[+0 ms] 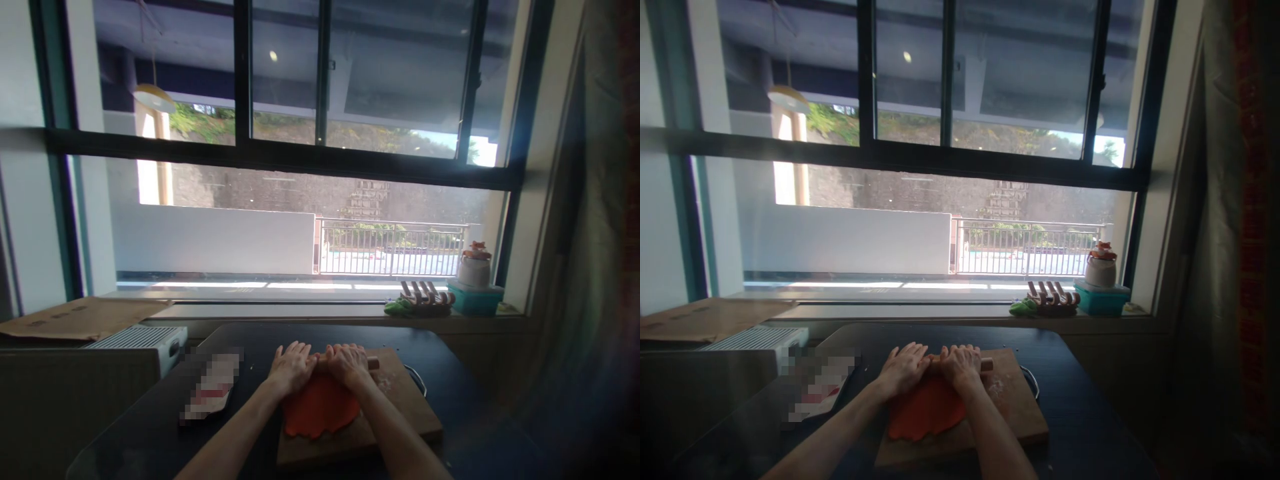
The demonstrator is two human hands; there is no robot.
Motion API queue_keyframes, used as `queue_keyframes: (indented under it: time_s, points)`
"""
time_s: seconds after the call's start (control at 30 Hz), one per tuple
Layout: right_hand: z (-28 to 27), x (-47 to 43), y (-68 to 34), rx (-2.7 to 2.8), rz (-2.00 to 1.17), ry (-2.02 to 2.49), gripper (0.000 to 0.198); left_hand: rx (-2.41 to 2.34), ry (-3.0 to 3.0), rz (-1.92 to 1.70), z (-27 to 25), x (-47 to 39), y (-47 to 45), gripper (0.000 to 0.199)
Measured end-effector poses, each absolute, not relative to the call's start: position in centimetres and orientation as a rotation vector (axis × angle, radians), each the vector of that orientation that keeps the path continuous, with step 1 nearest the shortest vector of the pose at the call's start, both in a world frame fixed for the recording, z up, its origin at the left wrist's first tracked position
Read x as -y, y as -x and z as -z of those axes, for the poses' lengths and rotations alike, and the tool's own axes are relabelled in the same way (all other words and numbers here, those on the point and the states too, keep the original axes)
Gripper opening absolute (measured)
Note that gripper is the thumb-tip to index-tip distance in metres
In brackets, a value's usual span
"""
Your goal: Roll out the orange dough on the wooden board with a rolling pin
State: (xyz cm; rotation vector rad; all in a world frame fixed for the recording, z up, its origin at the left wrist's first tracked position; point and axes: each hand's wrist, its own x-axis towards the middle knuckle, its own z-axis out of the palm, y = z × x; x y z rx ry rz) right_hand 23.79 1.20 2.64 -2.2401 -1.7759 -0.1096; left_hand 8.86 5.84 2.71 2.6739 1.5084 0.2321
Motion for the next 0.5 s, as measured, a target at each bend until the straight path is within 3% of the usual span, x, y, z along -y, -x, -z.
queue_keyframes:
  time_s: [0.27, 0.5]
  points:
    - [-3.1, -4.1, -24.6, 1.788, 0.037, 2.308, 0.052, -1.546, -2.692, -0.23, -2.1, -8.8, -10.2, 0.052]
    - [-2.1, -1.8, -23.8, 1.771, 0.132, 2.266, 0.048, -1.566, -2.713, -0.284, -2.0, -6.3, -9.1, 0.057]
